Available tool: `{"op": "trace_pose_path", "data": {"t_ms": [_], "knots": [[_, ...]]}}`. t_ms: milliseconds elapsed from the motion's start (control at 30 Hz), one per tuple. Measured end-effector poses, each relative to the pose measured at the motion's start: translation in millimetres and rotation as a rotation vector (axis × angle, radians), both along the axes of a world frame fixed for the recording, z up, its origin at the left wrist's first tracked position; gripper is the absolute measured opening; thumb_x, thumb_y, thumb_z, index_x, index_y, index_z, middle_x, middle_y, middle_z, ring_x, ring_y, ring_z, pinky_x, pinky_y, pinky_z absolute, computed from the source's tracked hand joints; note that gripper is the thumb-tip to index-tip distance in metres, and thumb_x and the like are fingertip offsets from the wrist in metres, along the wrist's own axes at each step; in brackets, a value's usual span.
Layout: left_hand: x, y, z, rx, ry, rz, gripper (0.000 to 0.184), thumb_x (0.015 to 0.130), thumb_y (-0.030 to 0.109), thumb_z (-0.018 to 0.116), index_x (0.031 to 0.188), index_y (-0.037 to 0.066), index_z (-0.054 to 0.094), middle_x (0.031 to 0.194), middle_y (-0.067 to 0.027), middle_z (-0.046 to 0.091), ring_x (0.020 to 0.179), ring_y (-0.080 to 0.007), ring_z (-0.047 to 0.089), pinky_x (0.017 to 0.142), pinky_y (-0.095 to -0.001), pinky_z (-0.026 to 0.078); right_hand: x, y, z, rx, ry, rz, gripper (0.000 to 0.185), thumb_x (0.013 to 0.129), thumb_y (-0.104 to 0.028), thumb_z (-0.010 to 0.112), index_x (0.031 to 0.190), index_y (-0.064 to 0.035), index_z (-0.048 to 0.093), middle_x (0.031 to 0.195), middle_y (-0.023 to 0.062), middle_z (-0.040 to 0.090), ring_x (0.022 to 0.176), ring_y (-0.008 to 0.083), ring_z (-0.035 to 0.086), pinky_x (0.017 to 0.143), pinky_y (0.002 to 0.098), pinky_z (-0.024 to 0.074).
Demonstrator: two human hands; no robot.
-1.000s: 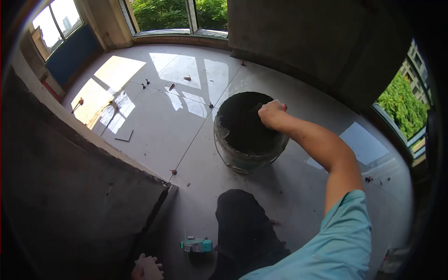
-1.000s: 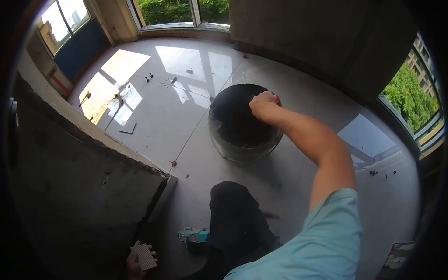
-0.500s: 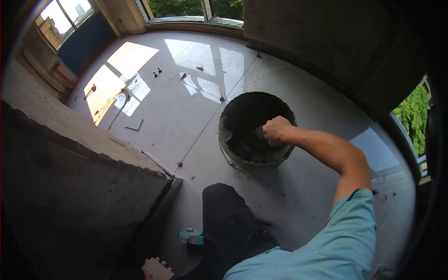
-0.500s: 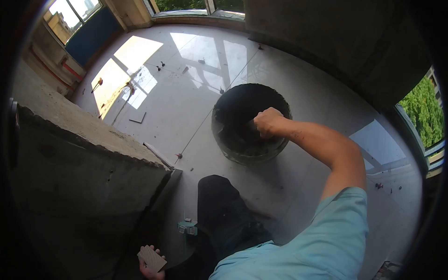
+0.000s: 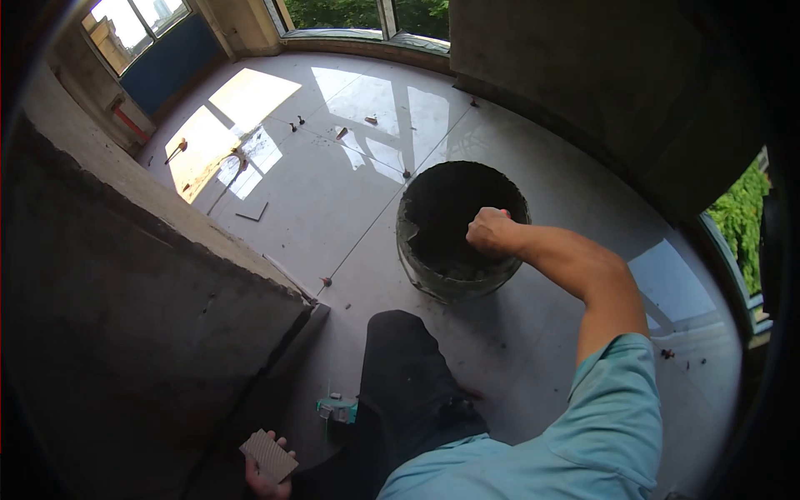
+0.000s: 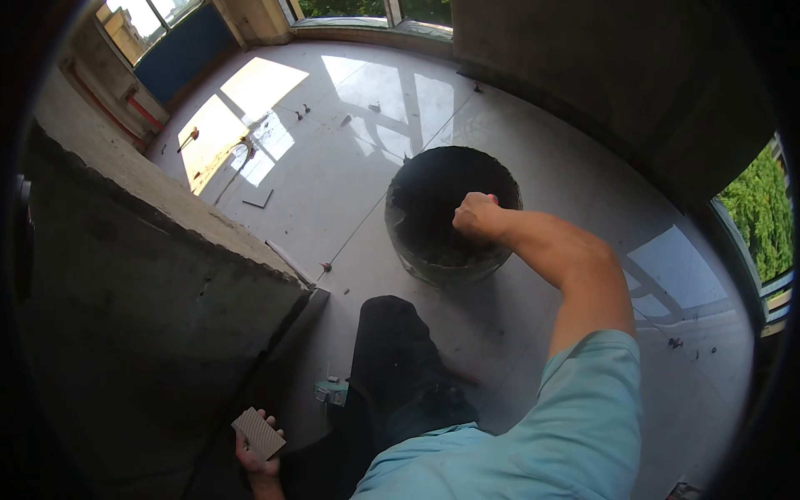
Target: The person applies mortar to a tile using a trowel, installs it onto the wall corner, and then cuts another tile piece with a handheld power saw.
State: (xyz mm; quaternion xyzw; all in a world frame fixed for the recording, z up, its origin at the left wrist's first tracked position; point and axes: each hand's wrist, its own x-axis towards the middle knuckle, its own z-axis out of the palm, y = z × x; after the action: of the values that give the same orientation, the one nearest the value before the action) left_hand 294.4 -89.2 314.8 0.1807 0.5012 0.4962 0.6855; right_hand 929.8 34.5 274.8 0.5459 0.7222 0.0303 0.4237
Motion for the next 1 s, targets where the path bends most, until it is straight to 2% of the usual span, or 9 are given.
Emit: {"op": "trace_pose_path", "data": {"t_ms": [67,100,267,433,533,667,767,900,1000], "knots": [[0,4,-9,0.011,-0.019,-0.004,0.05,0.099,0.04,0.036,0.135,0.008,0.048,0.127,-0.0123,0.059,0.106,-0.0297,0.063,0.078,-0.0477,0.056,-14,-6,17,-0.036,0.123,-0.031,0.019,0.073,-0.014,0.062,0.083,-0.0073,0.075,0.081,0.0086,0.073,0.079,0.0262,0.072,0.063,0.0393,0.0584],[-11,6,-27,0.021,-0.03,-0.026,0.056,0.098,0.049,0.038,0.136,0.01,0.047,0.129,-0.0135,0.057,0.111,-0.0347,0.06,0.082,-0.0538,0.053,-13,-3,30,-0.017,0.155,-0.078,0.019,0.071,-0.016,0.062,0.083,-0.0076,0.075,0.081,0.0097,0.073,0.08,0.0265,0.072,0.066,0.0399,0.0582],[37,33,-33,0.046,-0.083,-0.093,0.052,0.097,0.044,0.041,0.132,0.007,0.05,0.122,-0.0127,0.06,0.106,-0.0338,0.062,0.081,-0.0485,0.053,5,-24,90,0.097,0.37,-0.295,0.023,0.07,-0.025,0.066,0.081,-0.0062,0.074,0.081,0.0151,0.071,0.083,0.0302,0.07,0.072,0.0406,0.0569],[108,74,-24,0.053,-0.15,-0.147,0.046,0.099,0.036,0.037,0.128,0.004,0.053,0.11,-0.0108,0.064,0.097,-0.0309,0.066,0.079,-0.0428,0.055,41,-69,114,0.231,0.805,-0.711,0.021,0.069,-0.021,0.065,0.072,-0.0008,0.065,0.069,0.0169,0.063,0.064,0.0304,0.063,0.061,0.0393,0.0493],[156,97,-10,0.098,-0.249,-0.245,0.045,0.1,0.034,0.036,0.124,0.0,0.053,0.107,-0.0151,0.064,0.097,-0.0299,0.065,0.084,-0.044,0.054,34,-93,109,0.471,0.972,-0.706,0.019,0.069,-0.019,0.063,0.068,0.0004,0.06,0.062,0.0171,0.058,0.057,0.0288,0.056,0.059,0.0393,0.0453],[209,121,-4,0.121,-0.461,-0.366,0.042,0.102,0.027,0.03,0.122,-0.002,0.053,0.106,-0.0143,0.063,0.095,-0.0252,0.065,0.083,-0.0391,0.055,-42,-115,124,0.729,1.214,-0.448,0.013,0.071,-0.009,0.065,0.081,-0.0014,0.061,0.072,0.0143,0.063,0.06,0.0295,0.06,0.061,0.0381,0.049],[231,125,3,0.092,-0.576,-0.332,0.042,0.102,0.027,0.028,0.122,-0.001,0.053,0.107,-0.0141,0.063,0.094,-0.0237,0.065,0.082,-0.0387,0.055,-99,-119,113,0.717,1.338,-0.406,0.023,0.07,-0.001,0.067,0.091,-0.0027,0.058,0.074,0.0135,0.062,0.064,0.0308,0.062,0.061,0.0377,0.0499],[232,118,9,0.197,-0.51,-0.377,0.041,0.101,0.024,0.026,0.122,-0.001,0.052,0.108,-0.0134,0.063,0.094,-0.0234,0.066,0.083,-0.0392,0.056,-139,-104,63,0.866,1.429,-0.199,0.027,0.069,0.001,0.068,0.092,-0.0044,0.057,0.072,0.0131,0.059,0.065,0.0322,0.062,0.06,0.0388,0.0492],[230,110,13,0.359,-0.393,-0.374,0.032,0.101,0.015,0.031,0.118,-0.002,0.053,0.109,-0.0111,0.062,0.098,-0.0176,0.064,0.081,-0.0327,0.057,-171,-92,43,0.965,1.505,-0.075,0.026,0.069,0.001,0.068,0.091,-0.0057,0.057,0.074,0.0128,0.058,0.065,0.0338,0.06,0.059,0.0401,0.0479]]}}
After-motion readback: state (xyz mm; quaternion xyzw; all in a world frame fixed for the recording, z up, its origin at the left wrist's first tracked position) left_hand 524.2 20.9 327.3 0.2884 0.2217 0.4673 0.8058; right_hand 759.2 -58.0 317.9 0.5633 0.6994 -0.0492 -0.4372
